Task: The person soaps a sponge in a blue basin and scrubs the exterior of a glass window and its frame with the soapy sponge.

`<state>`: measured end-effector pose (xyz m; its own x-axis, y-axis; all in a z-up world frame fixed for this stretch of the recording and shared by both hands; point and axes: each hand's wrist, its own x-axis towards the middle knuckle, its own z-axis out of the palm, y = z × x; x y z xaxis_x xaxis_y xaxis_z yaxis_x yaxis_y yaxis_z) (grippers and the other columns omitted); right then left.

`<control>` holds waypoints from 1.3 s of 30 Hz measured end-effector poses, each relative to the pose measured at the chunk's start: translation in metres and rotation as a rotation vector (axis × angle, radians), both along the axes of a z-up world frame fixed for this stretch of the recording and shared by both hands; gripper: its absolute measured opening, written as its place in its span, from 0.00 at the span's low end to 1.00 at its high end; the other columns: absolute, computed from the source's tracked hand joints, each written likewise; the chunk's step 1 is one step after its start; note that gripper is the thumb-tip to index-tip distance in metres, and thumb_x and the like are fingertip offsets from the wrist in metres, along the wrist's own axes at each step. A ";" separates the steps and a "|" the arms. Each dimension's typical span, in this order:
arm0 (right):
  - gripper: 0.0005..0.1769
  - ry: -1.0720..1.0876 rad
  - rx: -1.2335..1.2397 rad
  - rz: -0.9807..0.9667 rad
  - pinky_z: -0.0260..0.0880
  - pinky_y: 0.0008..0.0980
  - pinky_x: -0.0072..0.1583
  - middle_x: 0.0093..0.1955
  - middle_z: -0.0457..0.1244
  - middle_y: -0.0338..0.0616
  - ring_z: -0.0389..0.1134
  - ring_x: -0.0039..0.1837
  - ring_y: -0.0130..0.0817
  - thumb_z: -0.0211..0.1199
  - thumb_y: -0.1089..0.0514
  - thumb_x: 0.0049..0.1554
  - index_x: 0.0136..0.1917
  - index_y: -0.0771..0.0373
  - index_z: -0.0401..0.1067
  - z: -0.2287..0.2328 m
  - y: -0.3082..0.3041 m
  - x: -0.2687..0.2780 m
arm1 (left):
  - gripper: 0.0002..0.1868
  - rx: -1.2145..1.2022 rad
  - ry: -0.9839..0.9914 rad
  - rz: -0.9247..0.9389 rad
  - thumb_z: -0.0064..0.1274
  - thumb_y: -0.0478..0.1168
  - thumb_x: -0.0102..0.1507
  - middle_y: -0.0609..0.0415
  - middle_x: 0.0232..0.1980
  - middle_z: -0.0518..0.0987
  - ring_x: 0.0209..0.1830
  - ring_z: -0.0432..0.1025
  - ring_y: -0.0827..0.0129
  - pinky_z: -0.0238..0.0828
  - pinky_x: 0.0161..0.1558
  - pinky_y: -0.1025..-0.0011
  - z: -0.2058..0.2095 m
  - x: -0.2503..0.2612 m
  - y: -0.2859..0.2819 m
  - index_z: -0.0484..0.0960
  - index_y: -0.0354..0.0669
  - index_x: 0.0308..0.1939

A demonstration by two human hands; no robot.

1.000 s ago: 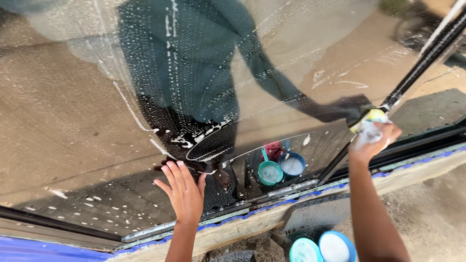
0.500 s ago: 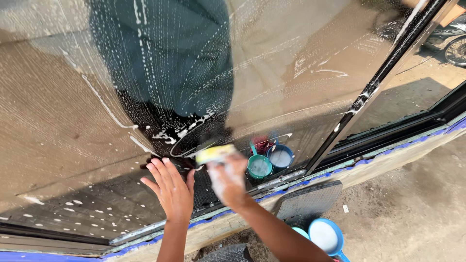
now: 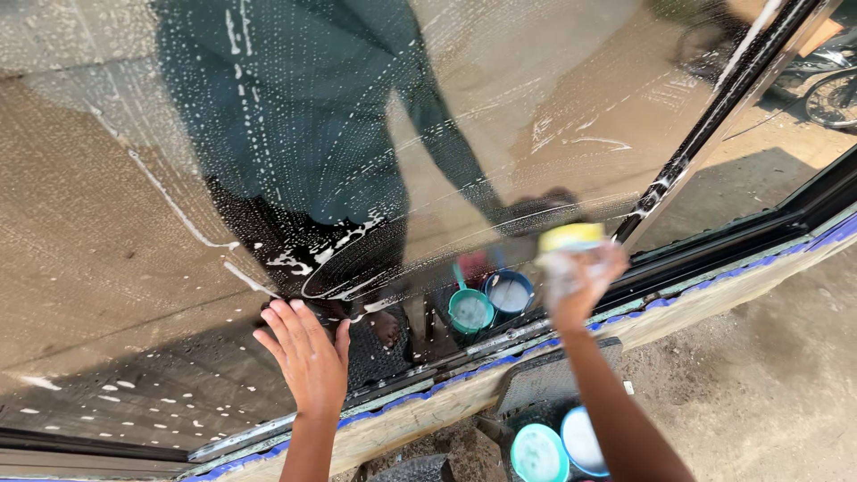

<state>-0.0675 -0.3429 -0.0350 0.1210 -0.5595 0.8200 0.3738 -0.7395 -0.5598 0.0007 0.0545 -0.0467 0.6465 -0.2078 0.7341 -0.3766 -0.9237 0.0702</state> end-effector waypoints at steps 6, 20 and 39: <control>0.16 -0.280 0.807 0.403 0.74 0.32 0.57 0.59 0.57 0.52 0.66 0.60 0.37 0.57 0.65 0.62 0.62 0.60 0.59 -0.038 -0.115 -0.006 | 0.45 -0.038 -0.045 -0.044 0.54 0.55 0.68 0.18 0.74 0.57 0.77 0.51 0.26 0.46 0.74 0.33 0.007 0.000 -0.002 0.59 0.15 0.70; 0.16 0.000 -0.002 -0.104 0.64 0.41 0.67 0.67 0.56 0.51 0.59 0.69 0.43 0.59 0.65 0.56 0.59 0.60 0.67 0.023 0.027 0.005 | 0.43 0.020 -0.033 -0.033 0.54 0.57 0.66 0.25 0.73 0.62 0.75 0.57 0.33 0.50 0.73 0.35 -0.001 0.005 0.013 0.65 0.21 0.70; 0.05 -0.458 0.873 0.341 0.72 0.35 0.58 0.50 0.64 0.44 0.67 0.56 0.38 0.60 0.61 0.55 0.44 0.64 0.73 -0.049 -0.126 0.013 | 0.46 0.039 -0.047 -0.034 0.54 0.58 0.65 0.23 0.74 0.60 0.76 0.54 0.30 0.48 0.74 0.34 -0.007 0.009 0.016 0.63 0.18 0.70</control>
